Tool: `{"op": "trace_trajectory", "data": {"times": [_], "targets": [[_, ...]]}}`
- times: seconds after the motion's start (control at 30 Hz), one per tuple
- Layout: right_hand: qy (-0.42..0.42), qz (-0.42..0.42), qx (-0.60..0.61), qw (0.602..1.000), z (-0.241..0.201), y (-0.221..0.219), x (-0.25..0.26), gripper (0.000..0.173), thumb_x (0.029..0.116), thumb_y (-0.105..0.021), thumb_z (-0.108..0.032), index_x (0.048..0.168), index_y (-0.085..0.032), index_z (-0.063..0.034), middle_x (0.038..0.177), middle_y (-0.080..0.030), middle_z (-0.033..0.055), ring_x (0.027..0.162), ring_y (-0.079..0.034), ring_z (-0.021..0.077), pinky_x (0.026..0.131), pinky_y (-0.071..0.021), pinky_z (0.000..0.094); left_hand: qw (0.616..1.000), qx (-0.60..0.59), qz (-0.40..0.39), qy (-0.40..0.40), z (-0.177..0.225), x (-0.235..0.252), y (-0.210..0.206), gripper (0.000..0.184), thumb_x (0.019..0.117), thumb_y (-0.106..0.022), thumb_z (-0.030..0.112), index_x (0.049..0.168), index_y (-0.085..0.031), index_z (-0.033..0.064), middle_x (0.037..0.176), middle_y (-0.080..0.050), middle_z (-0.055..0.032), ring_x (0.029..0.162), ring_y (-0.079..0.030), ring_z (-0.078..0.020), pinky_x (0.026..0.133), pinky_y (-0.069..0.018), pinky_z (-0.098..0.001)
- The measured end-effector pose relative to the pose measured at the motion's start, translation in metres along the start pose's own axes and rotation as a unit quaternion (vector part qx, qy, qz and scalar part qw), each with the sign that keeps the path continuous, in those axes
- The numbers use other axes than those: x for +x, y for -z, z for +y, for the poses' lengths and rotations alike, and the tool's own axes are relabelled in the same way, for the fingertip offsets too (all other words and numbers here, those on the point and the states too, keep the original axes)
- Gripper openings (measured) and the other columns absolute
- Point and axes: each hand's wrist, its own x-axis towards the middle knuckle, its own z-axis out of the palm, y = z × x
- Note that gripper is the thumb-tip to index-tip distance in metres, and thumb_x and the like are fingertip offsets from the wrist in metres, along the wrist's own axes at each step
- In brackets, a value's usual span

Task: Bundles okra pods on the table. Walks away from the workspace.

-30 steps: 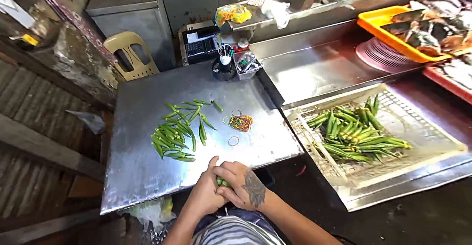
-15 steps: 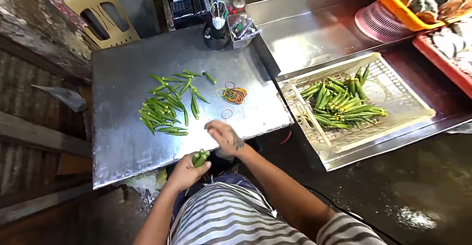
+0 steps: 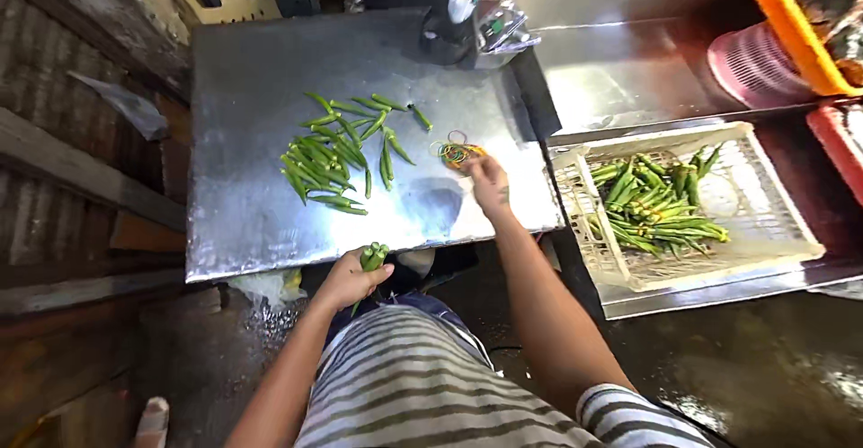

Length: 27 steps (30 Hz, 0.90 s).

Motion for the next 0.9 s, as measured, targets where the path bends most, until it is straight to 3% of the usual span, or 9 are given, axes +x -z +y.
{"op": "trace_trajectory", "data": {"times": [0.17,0.27,0.33,0.43,0.5,0.6,0.73,0.83,0.9], "targets": [[0.047,0.095,0.268,0.957,-0.020,0.038,-0.015,0.019,0.1045,-0.053,-0.011,0.121,-0.044,-0.0089,0.089,-0.070,0.0019,0.082,-0.074,0.0173,0.086,-0.0617,0.0404,0.999,0.007,-0.008,-0.045,0.006,0.004,0.006,0.018,0.0939,-0.072,0.024,0.100,-0.063,0.0100,0.068,-0.057,0.0022,0.052,-0.053,-0.0082,0.051,-0.0476,-0.0246],[0.002,0.023,0.445,0.895,-0.045,0.050,-0.037,0.025,0.1016,-0.030,-0.005,0.107,-0.051,-0.0190,0.105,-0.075,0.0070,0.083,-0.075,0.0263,0.079,-0.0635,0.0474,0.998,0.019,-0.010,-0.056,0.007,0.008,0.003,0.021,0.0936,-0.073,0.029,0.099,-0.064,0.0105,0.069,-0.057,0.0020,0.052,-0.053,-0.0087,0.052,-0.0481,-0.0267],[-0.015,-0.035,0.455,0.890,-0.055,0.045,-0.054,0.027,0.0973,-0.040,0.004,0.101,-0.054,-0.0186,0.118,-0.074,0.0081,0.064,-0.073,0.0216,0.057,-0.0635,0.0387,0.998,0.021,-0.016,-0.063,0.010,0.011,-0.001,0.023,0.0934,-0.073,0.030,0.100,-0.064,0.0099,0.068,-0.057,0.0017,0.052,-0.053,-0.0091,0.051,-0.0481,-0.0272],[-0.019,-0.088,0.372,0.924,-0.062,0.024,-0.077,0.018,0.0836,-0.071,0.005,0.090,-0.061,-0.0088,0.112,-0.076,0.0142,0.071,-0.076,0.0266,0.058,-0.0652,0.0413,0.997,0.019,-0.033,-0.061,0.017,0.016,-0.011,0.023,0.0940,-0.072,0.028,0.102,-0.063,0.0089,0.067,-0.059,0.0011,0.050,-0.054,-0.0091,0.050,-0.0490,-0.0258],[0.062,-0.159,0.257,0.951,-0.060,0.009,-0.087,0.035,0.0758,-0.086,-0.018,0.102,-0.068,-0.0046,0.120,-0.072,0.0132,0.100,-0.075,0.0254,0.080,-0.0661,0.0423,0.997,0.045,-0.033,-0.059,0.025,0.021,-0.019,0.024,0.0948,-0.072,0.028,0.105,-0.063,0.0081,0.070,-0.060,0.0001,0.051,-0.056,-0.0094,0.050,-0.0508,-0.0262],[0.212,-0.280,0.066,0.934,-0.070,-0.013,-0.095,0.066,0.0776,-0.082,-0.050,0.125,-0.067,-0.0060,0.135,-0.064,0.0114,0.129,-0.060,0.0217,0.105,-0.0533,0.0440,0.983,0.168,-0.019,-0.071,0.035,0.024,-0.032,0.029,0.0920,-0.073,0.031,0.110,-0.068,0.0079,0.087,-0.068,-0.0022,0.074,-0.064,-0.0106,0.071,-0.0565,-0.0341],[0.154,-0.378,-0.126,0.904,-0.084,-0.008,-0.091,0.065,0.0758,-0.084,-0.048,0.127,-0.060,-0.0148,0.103,-0.070,0.0053,0.095,-0.068,0.0233,0.084,-0.0539,0.0542,0.960,0.269,-0.023,-0.081,0.050,0.022,-0.040,0.028,0.0839,-0.075,0.024,0.108,-0.070,0.0095,0.093,-0.071,-0.0023,0.086,-0.067,-0.0125,0.080,-0.0568,-0.0396],[0.145,-0.481,0.110,0.858,-0.059,0.023,-0.090,0.054,0.0837,-0.083,-0.035,0.117,-0.053,-0.0044,0.079,-0.069,0.0044,0.068,-0.069,0.0140,0.066,-0.0599,0.0350,0.984,-0.019,-0.089,-0.154,0.037,0.013,-0.040,0.016,0.0837,-0.076,0.009,0.092,-0.062,0.0091,0.070,-0.060,0.0020,0.054,-0.056,-0.0069,0.051,-0.0498,-0.0235],[0.155,-0.466,0.437,0.754,-0.045,0.030,-0.103,0.030,0.0889,-0.080,-0.025,0.107,-0.060,-0.0118,0.084,-0.075,0.0020,0.077,-0.075,0.0141,0.075,-0.0647,0.0343,0.924,-0.287,-0.162,-0.194,0.025,0.013,-0.050,0.018,0.0854,-0.074,0.004,0.093,-0.061,0.0149,0.073,-0.061,0.0033,0.054,-0.056,-0.0065,0.049,-0.0493,-0.0228]]}}
